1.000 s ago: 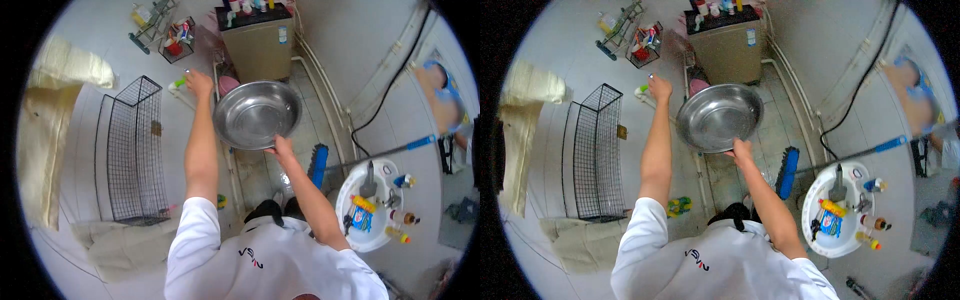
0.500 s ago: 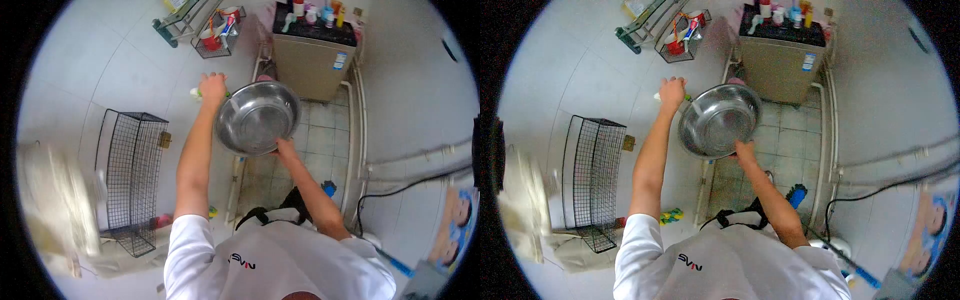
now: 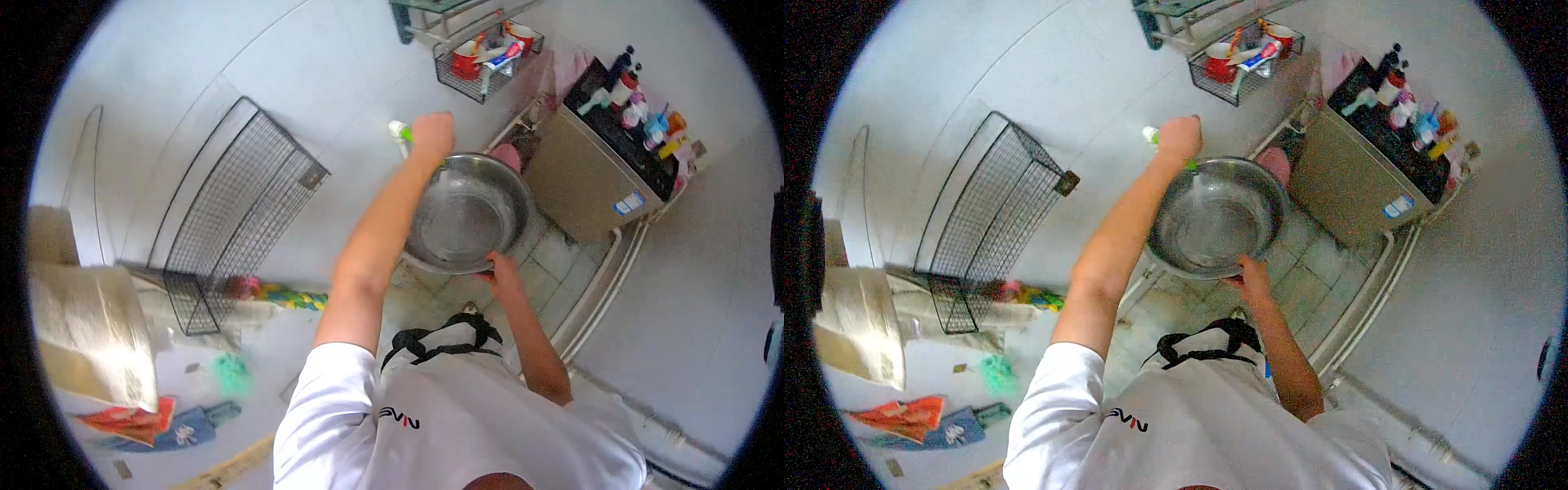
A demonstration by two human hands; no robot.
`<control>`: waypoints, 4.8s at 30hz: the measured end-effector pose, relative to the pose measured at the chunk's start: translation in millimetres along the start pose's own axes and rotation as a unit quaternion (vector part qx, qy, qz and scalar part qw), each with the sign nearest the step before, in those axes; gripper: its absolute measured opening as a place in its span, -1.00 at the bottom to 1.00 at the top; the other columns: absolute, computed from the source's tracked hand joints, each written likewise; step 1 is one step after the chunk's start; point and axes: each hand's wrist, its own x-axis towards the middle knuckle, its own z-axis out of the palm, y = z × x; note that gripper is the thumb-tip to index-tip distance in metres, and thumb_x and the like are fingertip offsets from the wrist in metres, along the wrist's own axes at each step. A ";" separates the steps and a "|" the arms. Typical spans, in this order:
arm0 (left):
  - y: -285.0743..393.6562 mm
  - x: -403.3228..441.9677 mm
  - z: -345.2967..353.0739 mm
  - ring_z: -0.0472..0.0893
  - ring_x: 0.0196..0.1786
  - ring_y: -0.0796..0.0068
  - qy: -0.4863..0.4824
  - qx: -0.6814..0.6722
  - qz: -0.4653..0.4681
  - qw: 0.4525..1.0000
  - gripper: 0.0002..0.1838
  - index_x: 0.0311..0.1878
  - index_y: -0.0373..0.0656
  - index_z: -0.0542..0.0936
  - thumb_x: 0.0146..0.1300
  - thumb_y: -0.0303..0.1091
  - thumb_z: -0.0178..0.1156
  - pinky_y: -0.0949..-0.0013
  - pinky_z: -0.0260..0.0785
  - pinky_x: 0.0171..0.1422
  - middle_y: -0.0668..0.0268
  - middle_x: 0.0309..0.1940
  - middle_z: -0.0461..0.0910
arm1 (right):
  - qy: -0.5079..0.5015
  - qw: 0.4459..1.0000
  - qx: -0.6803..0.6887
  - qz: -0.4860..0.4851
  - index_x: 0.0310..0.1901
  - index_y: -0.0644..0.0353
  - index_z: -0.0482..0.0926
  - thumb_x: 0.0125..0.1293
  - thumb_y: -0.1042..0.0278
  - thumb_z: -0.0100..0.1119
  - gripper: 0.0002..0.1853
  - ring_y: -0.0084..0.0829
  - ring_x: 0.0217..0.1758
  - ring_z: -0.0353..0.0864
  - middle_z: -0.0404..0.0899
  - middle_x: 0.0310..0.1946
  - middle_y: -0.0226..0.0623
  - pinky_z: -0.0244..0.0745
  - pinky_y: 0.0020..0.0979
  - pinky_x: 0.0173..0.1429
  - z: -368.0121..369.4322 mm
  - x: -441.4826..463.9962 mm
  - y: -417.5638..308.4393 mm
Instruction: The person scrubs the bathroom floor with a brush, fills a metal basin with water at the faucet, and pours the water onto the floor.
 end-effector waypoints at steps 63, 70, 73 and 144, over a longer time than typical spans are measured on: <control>-0.9 -855.1 195.5 0.51 -0.63 0.42 0.174 -0.510 -0.828 0.154 -0.69 -0.09 -0.27 0.41 0.14 -0.30 -0.04 0.44 0.35 -0.66 0.15 -0.48 0.53 | -0.084 0.982 0.020 0.169 0.18 0.32 0.07 0.01 0.50 -0.11 -0.39 0.29 0.23 -0.05 -0.03 0.21 0.12 0.51 -0.10 0.04 33.8 64.2 29.0; 11.8 -850.5 205.8 0.50 -0.60 0.46 0.201 -0.501 -0.831 0.132 -0.69 -0.12 -0.27 0.41 0.15 -0.25 0.01 0.44 0.38 -0.62 0.19 -0.50 0.54 | 0.009 0.989 0.055 0.140 0.14 0.39 0.15 0.11 0.48 -0.18 -0.50 0.23 0.25 -0.06 0.08 0.18 0.05 0.50 -0.11 0.05 40.0 42.5 30.7; 12.8 -848.9 218.3 0.50 -0.59 0.46 0.173 -0.527 -0.818 0.149 -0.69 -0.11 -0.24 0.40 0.14 -0.24 0.03 0.41 0.38 -0.61 0.21 -0.49 0.54 | -0.062 0.982 0.049 0.171 0.11 0.41 0.17 0.10 0.50 -0.16 -0.52 0.23 0.25 -0.06 0.08 0.17 0.09 0.50 -0.11 0.04 38.9 40.9 25.9; -49.8 -779.2 191.4 0.50 -0.55 0.37 0.133 -0.577 -0.777 0.213 -0.67 -0.06 -0.23 0.34 0.13 -0.31 0.03 0.37 0.40 -0.50 0.11 -0.42 0.53 | -0.031 0.999 0.017 -0.014 -0.34 0.46 0.28 0.09 0.48 -0.13 -0.82 0.05 -0.25 0.46 0.38 -0.25 0.02 0.63 -0.20 -0.20 -11.4 40.2 15.2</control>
